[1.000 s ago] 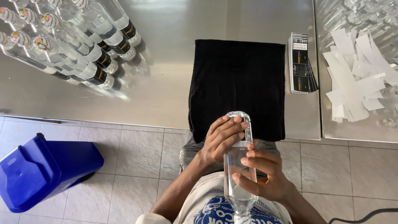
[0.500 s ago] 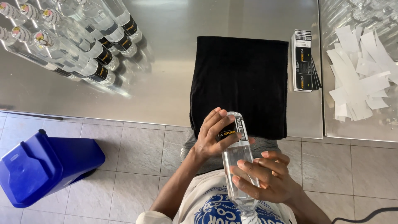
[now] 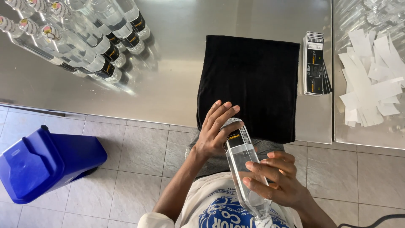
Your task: A person manually applies adhesive labels to clear plastic water bottles at a stainless steel workstation.
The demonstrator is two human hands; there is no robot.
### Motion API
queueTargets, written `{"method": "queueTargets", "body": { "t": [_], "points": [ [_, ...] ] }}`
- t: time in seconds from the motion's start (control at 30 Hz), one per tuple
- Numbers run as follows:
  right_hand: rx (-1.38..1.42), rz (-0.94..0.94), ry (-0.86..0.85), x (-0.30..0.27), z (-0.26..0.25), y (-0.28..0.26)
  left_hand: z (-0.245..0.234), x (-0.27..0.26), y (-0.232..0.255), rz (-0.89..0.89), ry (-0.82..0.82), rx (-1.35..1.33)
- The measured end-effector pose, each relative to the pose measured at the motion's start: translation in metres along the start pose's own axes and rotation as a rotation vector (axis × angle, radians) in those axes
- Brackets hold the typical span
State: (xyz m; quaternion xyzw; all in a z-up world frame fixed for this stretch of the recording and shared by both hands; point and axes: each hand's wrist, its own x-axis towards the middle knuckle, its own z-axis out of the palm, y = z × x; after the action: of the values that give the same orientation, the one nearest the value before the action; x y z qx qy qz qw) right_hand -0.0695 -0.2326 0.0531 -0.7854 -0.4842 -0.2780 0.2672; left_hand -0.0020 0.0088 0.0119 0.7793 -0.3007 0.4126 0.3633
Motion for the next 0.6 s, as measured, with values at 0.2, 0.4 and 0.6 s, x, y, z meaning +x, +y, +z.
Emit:
{"method": "queueTargets", "body": {
  "t": [0.2, 0.4, 0.6],
  "points": [
    [0.128, 0.1, -0.101, 0.004, 0.007, 0.011, -0.011, -0.014, 0.007, -0.24, -0.242, 0.082],
    [0.423, 0.302, -0.084, 0.05, 0.043, 0.036, -0.004, -0.046, 0.004, -0.168, -0.107, -0.092],
    [0.665, 0.48, -0.089, 0.103, 0.061, 0.035, -0.013, -0.06, -0.079, -0.654, 0.272, 0.034]
  ]
}}
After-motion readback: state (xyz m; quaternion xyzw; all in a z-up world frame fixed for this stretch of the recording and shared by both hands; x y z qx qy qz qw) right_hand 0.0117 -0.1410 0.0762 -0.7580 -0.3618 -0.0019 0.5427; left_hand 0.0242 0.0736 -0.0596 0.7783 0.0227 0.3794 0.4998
